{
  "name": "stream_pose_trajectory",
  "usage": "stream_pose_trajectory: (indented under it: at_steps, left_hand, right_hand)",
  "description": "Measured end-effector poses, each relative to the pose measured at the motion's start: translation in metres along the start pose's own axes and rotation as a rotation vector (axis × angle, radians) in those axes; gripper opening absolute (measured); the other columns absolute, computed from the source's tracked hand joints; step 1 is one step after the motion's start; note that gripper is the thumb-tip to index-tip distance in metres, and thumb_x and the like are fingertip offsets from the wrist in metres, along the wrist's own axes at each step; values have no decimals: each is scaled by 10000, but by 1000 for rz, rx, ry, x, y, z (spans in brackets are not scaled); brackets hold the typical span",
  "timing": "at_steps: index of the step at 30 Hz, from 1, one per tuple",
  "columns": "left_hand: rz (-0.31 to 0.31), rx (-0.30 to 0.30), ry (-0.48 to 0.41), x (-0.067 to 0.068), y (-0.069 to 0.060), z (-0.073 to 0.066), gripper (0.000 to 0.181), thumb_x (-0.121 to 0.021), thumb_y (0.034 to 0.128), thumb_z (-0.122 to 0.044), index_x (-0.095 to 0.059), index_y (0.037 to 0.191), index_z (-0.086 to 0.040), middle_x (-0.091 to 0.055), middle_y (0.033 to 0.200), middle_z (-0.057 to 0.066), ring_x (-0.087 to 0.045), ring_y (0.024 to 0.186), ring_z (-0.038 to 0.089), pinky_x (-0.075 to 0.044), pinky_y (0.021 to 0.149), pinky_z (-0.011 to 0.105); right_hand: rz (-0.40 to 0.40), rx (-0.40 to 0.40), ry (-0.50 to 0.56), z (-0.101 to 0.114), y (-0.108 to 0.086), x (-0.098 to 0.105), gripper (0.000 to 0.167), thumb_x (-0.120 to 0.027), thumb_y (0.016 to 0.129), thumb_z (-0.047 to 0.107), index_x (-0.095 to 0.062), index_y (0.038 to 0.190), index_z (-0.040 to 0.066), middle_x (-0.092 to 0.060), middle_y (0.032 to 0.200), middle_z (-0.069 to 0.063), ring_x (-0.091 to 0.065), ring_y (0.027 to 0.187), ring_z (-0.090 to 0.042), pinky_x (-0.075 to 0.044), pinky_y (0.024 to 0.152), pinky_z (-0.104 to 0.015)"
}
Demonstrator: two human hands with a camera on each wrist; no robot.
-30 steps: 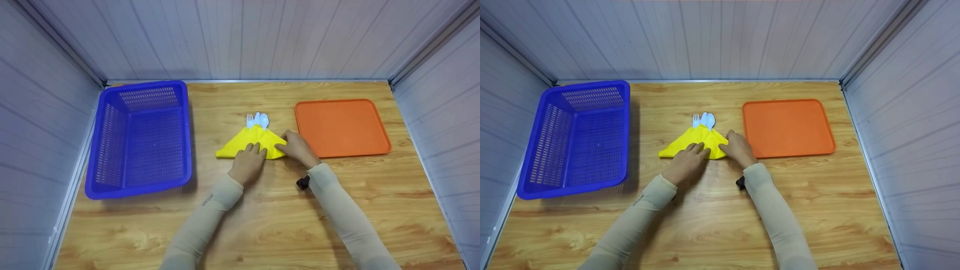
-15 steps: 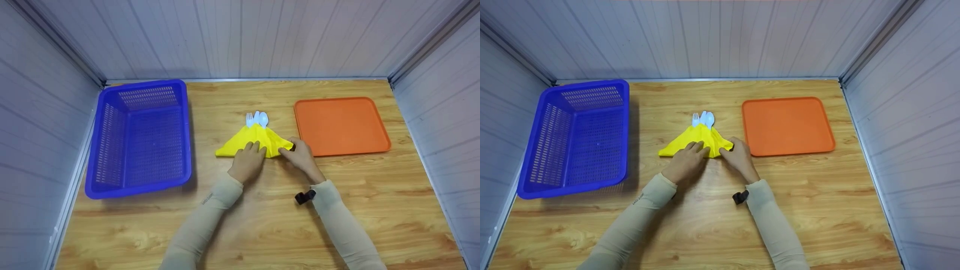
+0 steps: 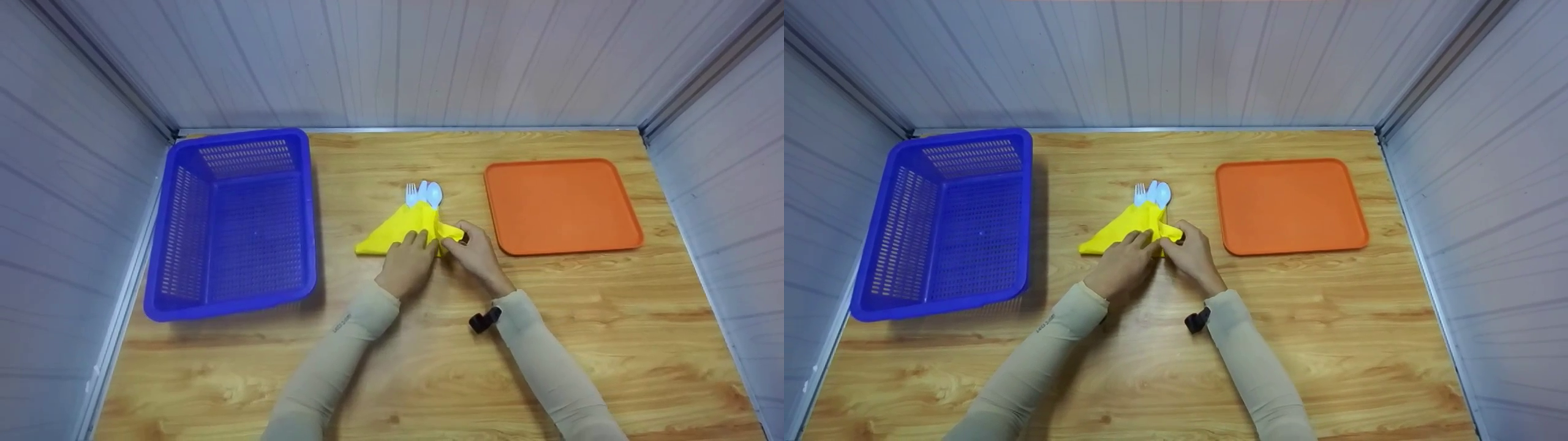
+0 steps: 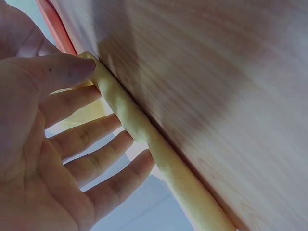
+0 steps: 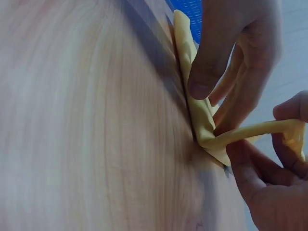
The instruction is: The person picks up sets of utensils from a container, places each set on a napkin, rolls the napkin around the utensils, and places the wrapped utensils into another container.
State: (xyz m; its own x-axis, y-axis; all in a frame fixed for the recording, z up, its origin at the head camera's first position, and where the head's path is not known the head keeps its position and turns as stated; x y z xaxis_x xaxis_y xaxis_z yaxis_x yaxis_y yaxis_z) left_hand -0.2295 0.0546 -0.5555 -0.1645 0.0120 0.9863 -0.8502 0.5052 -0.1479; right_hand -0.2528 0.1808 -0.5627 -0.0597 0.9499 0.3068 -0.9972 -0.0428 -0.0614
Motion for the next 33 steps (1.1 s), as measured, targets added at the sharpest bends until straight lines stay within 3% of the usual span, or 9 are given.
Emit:
stream_pose_trajectory:
  at_steps: [6,11,15,17,19,21,26,33]
  left_hand:
    - [36,6,-17,-1,0,1,368,-422,1080,-231,-552,1416,-153,-481,1463,107,-455,1307,297,-515,914,501]
    - [69,10,-31,-3,0,2,397,-412,1078,-252,-520,1443,-140,-443,1511,110,-420,1349,298,-492,950,516]
    - [37,-2,-70,-1,-2,3,403,-462,1056,-274,-545,1406,-92,-456,1499,120,-434,1341,298,-495,945,505]
    - [8,-13,-98,1,-4,5,416,-503,1037,-277,-555,1389,-61,-460,1494,132,-439,1340,300,-497,947,501]
    - [-21,-24,-127,3,-6,8,430,-536,1019,-268,-563,1377,-32,-461,1492,146,-437,1346,308,-492,961,504]
    - [-48,-36,-151,5,-9,12,435,-559,1002,-254,-577,1357,-4,-469,1480,162,-438,1347,316,-486,976,504]
    - [-128,-33,-195,8,-18,24,371,-583,981,-216,-647,1256,25,-556,1362,171,-499,1271,324,-482,992,469]
    - [-190,45,-293,6,-32,45,341,-655,969,-310,-708,1062,14,-644,1156,144,-560,1124,317,-506,929,436]
  right_hand:
    - [29,-24,-3,-2,8,-3,82,-652,885,68,-633,909,-8,-576,861,-66,-512,823,-199,-419,699,-260]
    - [41,-56,11,-3,9,-3,216,-683,934,170,-648,1012,-27,-623,915,-72,-529,832,-181,-439,724,-259]
    - [60,-89,133,-5,8,-4,318,-608,1010,239,-643,1090,-67,-669,975,-157,-610,898,-246,-532,835,-355]
    - [81,-108,219,-5,7,-5,347,-510,1054,218,-634,1092,-103,-657,993,-220,-620,947,-318,-541,887,-436]
    - [106,-107,239,-3,6,-7,347,-445,1069,165,-645,1099,-117,-646,1051,-238,-620,1018,-357,-528,920,-477]
    - [140,-69,155,-1,4,-8,305,-444,1054,105,-668,1093,-99,-652,1077,-231,-619,1038,-355,-522,934,-458]
    - [189,104,-163,9,-1,-16,167,-612,969,39,-734,1075,-2,-664,1205,-157,-620,1123,-289,-498,973,-387]
    - [117,245,-482,23,-8,-36,137,-726,910,110,-721,995,4,-634,1108,-149,-574,1026,-294,-484,883,-417]
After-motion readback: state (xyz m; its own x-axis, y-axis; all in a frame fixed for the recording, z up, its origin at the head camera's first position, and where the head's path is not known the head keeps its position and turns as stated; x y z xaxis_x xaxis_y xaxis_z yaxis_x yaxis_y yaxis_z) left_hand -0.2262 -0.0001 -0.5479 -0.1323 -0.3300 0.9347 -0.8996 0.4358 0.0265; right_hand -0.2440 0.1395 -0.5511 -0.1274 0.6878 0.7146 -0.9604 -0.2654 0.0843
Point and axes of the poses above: each hand's wrist, its own y-axis towards the middle knuckle, its own x-axis out of the back of the hand, z = x × y, the point moved 7 cm from there along y, towards the middle knuckle
